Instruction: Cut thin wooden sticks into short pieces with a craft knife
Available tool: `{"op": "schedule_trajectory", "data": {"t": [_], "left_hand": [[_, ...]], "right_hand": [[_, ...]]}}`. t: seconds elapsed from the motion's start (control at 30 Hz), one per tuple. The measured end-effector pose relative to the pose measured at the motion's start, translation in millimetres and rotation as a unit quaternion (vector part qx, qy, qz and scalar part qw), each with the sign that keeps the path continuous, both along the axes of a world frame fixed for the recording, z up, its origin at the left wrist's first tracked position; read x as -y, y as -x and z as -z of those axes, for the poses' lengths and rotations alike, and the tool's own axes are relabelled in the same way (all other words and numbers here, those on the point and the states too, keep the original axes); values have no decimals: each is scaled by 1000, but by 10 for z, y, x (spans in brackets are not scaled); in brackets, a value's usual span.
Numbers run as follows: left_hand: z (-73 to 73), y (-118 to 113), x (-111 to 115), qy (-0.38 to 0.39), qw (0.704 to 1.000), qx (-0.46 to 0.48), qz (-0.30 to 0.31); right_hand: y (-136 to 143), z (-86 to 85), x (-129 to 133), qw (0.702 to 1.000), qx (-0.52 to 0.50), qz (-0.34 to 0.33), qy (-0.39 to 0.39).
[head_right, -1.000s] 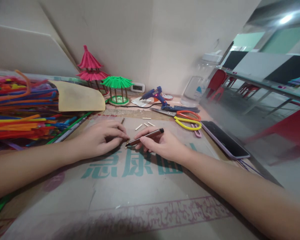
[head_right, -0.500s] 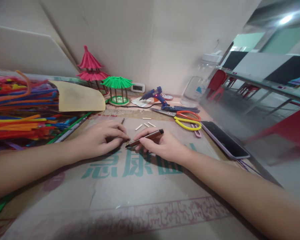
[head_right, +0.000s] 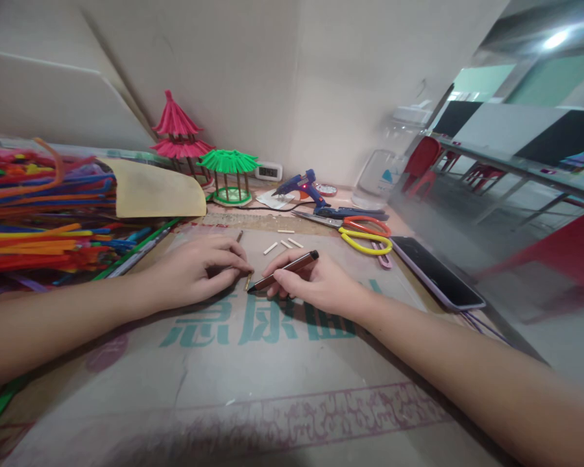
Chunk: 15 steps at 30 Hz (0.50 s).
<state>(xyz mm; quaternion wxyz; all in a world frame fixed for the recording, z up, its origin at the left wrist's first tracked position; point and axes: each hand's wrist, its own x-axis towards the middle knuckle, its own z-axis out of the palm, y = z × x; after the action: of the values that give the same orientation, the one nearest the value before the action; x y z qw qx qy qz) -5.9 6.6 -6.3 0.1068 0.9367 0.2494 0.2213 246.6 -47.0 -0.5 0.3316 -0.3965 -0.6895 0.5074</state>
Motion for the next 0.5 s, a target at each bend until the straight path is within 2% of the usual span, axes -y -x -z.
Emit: {"op": "schedule_trajectory", "data": {"t": [0.5], "left_hand": [[5, 1, -5, 1, 1000, 3, -1]], "right_hand": [[21, 24, -19, 1000, -13, 19, 2]]}}
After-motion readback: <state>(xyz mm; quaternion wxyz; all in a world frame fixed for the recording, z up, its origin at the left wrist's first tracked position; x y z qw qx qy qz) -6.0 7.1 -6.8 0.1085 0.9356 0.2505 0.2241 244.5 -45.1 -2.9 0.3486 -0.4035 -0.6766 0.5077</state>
